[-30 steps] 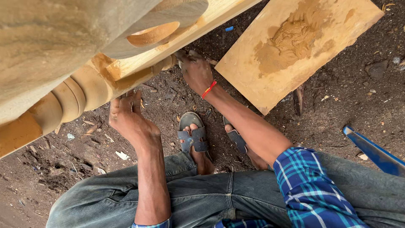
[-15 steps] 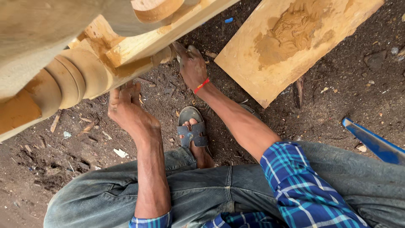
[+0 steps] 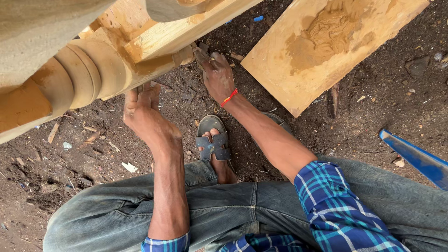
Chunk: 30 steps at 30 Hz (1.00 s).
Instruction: The person smooths the carved wooden furniture using a sanding block and a small metal scraper. They repeatedly rub the sanding block along the edges and curves of the wooden piece, then use the scraper to remove excess material.
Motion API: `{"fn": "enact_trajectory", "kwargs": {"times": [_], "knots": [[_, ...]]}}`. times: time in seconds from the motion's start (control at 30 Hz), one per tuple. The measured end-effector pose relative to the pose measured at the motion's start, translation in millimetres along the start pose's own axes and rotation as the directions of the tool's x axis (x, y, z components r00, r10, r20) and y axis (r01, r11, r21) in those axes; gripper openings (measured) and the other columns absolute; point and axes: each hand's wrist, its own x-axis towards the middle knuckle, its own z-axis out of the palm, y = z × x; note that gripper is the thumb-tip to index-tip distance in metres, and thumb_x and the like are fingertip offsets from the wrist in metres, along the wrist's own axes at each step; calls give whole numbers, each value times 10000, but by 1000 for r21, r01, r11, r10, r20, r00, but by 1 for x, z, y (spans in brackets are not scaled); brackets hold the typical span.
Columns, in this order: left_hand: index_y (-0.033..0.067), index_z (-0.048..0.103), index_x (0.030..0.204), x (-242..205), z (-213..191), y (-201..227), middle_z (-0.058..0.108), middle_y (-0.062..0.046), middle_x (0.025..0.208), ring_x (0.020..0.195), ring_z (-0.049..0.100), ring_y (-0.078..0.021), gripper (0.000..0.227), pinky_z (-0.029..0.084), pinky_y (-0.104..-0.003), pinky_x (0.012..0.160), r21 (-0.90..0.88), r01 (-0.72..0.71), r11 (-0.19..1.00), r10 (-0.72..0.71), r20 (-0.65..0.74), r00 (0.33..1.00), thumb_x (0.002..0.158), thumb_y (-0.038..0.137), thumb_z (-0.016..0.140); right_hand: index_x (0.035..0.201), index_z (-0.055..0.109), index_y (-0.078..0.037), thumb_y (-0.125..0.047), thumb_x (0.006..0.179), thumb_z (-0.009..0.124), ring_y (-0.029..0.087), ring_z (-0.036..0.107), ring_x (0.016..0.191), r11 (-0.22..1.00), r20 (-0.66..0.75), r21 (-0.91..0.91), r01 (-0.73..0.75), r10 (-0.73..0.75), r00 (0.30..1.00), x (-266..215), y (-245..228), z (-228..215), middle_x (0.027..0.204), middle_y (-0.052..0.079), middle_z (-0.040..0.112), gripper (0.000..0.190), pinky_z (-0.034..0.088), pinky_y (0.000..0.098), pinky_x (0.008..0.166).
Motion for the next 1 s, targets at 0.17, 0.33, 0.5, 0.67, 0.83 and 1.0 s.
{"fn": "enact_trajectory", "kwargs": {"times": [0.17, 0.33, 0.5, 0.67, 0.83, 1.0], "knots": [[-71, 659, 1322, 0, -1, -4, 710, -190, 1277, 1159, 671, -231, 377, 548, -360, 965, -16, -14, 1000, 15, 19, 1000, 984, -54, 492, 1450, 550, -68, 44, 777, 681, 358, 641, 1090, 983, -52, -111, 147, -153, 987, 2, 9, 10, 1182, 190, 719, 695, 524, 502, 1013], [-36, 616, 1357, 1, -3, -7, 689, -162, 1341, 1255, 672, -239, 420, 565, -368, 1017, -15, -26, 1000, 26, 39, 999, 958, -43, 484, 1426, 555, 0, 19, 824, 678, 367, 650, 1112, 977, -23, -172, 124, -129, 991, 0, 9, 22, 1078, 207, 729, 615, 523, 491, 1009], [-37, 629, 1355, 4, -6, -11, 695, -163, 1332, 1233, 669, -255, 421, 549, -382, 1002, -51, -3, 999, 5, 32, 999, 963, -34, 474, 1352, 612, 46, 55, 805, 627, 375, 693, 1025, 982, -119, -166, 90, -111, 987, 12, 2, 35, 964, 219, 742, 547, 559, 490, 892], [-83, 697, 1235, 6, -15, 2, 728, -173, 1197, 1140, 706, -251, 330, 591, -396, 1019, -26, 0, 1000, 1, 46, 999, 987, -16, 489, 1085, 719, 54, -93, 822, 742, 388, 718, 768, 969, -4, 76, -233, 234, 972, 60, 2, 37, 900, 267, 715, 302, 579, 469, 702], [-35, 711, 1192, 9, -5, 4, 758, -129, 1108, 1010, 708, -193, 329, 586, -368, 931, -24, 29, 999, -29, -26, 999, 926, -28, 517, 1116, 759, -9, -62, 883, 708, 330, 700, 765, 967, -87, 141, -213, 227, 970, 56, 23, -17, 922, 221, 708, 245, 563, 445, 737], [-87, 699, 1179, 5, 0, -5, 732, -158, 1068, 969, 679, -188, 258, 568, -347, 918, -21, -28, 999, 28, -21, 999, 980, -34, 543, 1242, 753, -86, -80, 937, 686, 269, 600, 676, 987, -14, 104, -125, 127, 992, 14, 8, -32, 763, 163, 640, 313, 516, 440, 632]]}}
